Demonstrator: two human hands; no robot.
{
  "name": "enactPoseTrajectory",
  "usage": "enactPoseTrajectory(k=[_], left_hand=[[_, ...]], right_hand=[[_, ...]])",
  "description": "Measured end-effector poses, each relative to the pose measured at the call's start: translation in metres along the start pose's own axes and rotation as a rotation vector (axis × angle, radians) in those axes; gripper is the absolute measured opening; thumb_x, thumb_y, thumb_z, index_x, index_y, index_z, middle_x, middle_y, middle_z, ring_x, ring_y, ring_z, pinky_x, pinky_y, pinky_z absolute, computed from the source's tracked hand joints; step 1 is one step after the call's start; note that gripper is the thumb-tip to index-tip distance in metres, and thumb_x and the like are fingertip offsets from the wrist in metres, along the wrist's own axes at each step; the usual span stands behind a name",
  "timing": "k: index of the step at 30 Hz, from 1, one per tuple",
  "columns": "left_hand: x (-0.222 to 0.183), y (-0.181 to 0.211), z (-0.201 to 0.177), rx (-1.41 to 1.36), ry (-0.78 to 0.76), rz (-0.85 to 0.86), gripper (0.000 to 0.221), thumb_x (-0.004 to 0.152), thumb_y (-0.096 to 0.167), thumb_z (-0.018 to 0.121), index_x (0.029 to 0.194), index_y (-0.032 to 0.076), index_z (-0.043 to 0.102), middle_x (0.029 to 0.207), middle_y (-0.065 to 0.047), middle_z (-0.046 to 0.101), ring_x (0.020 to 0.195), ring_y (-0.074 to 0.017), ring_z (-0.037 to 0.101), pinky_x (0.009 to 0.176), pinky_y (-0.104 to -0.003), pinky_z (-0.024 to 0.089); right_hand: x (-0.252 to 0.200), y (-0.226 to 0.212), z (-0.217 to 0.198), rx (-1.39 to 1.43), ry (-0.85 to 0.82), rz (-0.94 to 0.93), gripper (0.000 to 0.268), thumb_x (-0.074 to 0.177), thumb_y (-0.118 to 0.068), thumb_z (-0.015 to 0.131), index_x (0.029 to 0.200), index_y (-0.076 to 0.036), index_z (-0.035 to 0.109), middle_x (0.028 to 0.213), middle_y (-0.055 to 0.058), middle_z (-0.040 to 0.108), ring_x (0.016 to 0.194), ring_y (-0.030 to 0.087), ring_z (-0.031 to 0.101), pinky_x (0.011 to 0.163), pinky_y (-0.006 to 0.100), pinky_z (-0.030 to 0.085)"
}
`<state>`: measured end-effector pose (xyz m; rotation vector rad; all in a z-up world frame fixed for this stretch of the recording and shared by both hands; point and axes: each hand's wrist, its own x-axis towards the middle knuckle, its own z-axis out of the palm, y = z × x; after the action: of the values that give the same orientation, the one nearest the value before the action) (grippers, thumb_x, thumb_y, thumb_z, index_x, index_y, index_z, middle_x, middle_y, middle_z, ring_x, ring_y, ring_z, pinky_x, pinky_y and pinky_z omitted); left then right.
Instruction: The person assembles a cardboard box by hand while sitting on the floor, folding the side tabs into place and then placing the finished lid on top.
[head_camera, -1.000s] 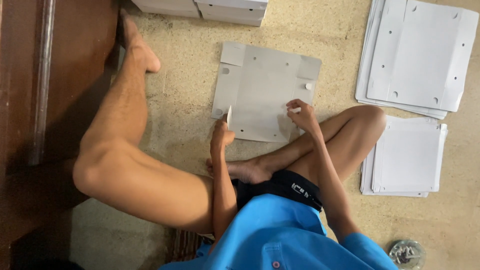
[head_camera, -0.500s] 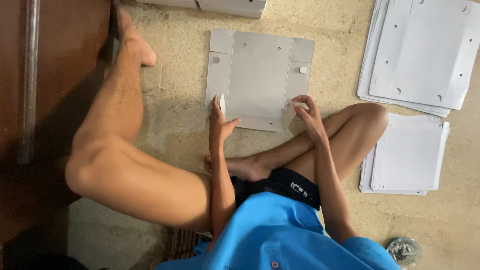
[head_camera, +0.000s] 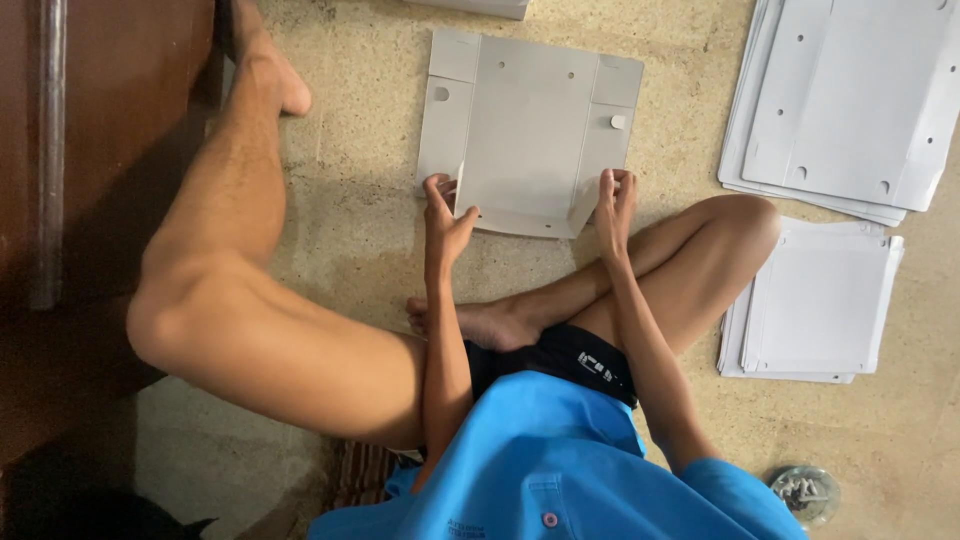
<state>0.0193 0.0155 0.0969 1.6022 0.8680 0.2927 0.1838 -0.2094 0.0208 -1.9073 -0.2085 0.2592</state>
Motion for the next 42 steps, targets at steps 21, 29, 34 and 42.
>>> enactPoseTrajectory(k=[21,29,34,42], left_hand=[[0.021,-0.028,0.010,-0.055,0.008,-0.011,0.026,0.092,0.028,0.071,0.109,0.009,0.068,0.100,-0.010,0.072,0.096,-0.0209,0.070,0.085,-0.033,0.056],[0.012,-0.014,0.005,0.095,-0.091,0.050,0.023,0.087,0.025,0.071,0.094,0.003,0.069,0.087,-0.015,0.071,0.087,-0.0298,0.070,0.079,-0.040,0.054],[0.013,-0.029,0.009,0.141,-0.096,0.038,0.024,0.084,0.026,0.072,0.086,0.003,0.066,0.080,-0.014,0.070,0.081,-0.0308,0.070,0.074,-0.042,0.053],[0.011,-0.020,0.014,0.219,-0.078,0.022,0.022,0.081,0.025,0.072,0.085,0.005,0.067,0.077,-0.012,0.069,0.076,-0.0296,0.069,0.074,-0.043,0.053]], right_hand=[[-0.006,-0.035,-0.005,0.260,0.052,0.148,0.011,0.101,-0.018,0.054,0.100,-0.007,0.056,0.086,0.000,0.045,0.079,0.010,0.048,0.070,0.024,0.045],[-0.012,-0.019,-0.022,0.067,0.043,0.112,0.020,0.100,-0.021,0.062,0.087,-0.006,0.064,0.071,0.004,0.053,0.063,0.011,0.054,0.051,0.024,0.048],[-0.017,-0.023,-0.022,-0.058,0.063,0.014,0.019,0.097,-0.020,0.070,0.086,-0.005,0.068,0.065,0.005,0.057,0.058,0.009,0.053,0.049,0.024,0.044],[-0.016,-0.025,-0.019,-0.166,0.203,-0.084,0.018,0.091,-0.018,0.078,0.084,-0.003,0.072,0.064,0.008,0.062,0.055,0.013,0.054,0.049,0.028,0.043]])
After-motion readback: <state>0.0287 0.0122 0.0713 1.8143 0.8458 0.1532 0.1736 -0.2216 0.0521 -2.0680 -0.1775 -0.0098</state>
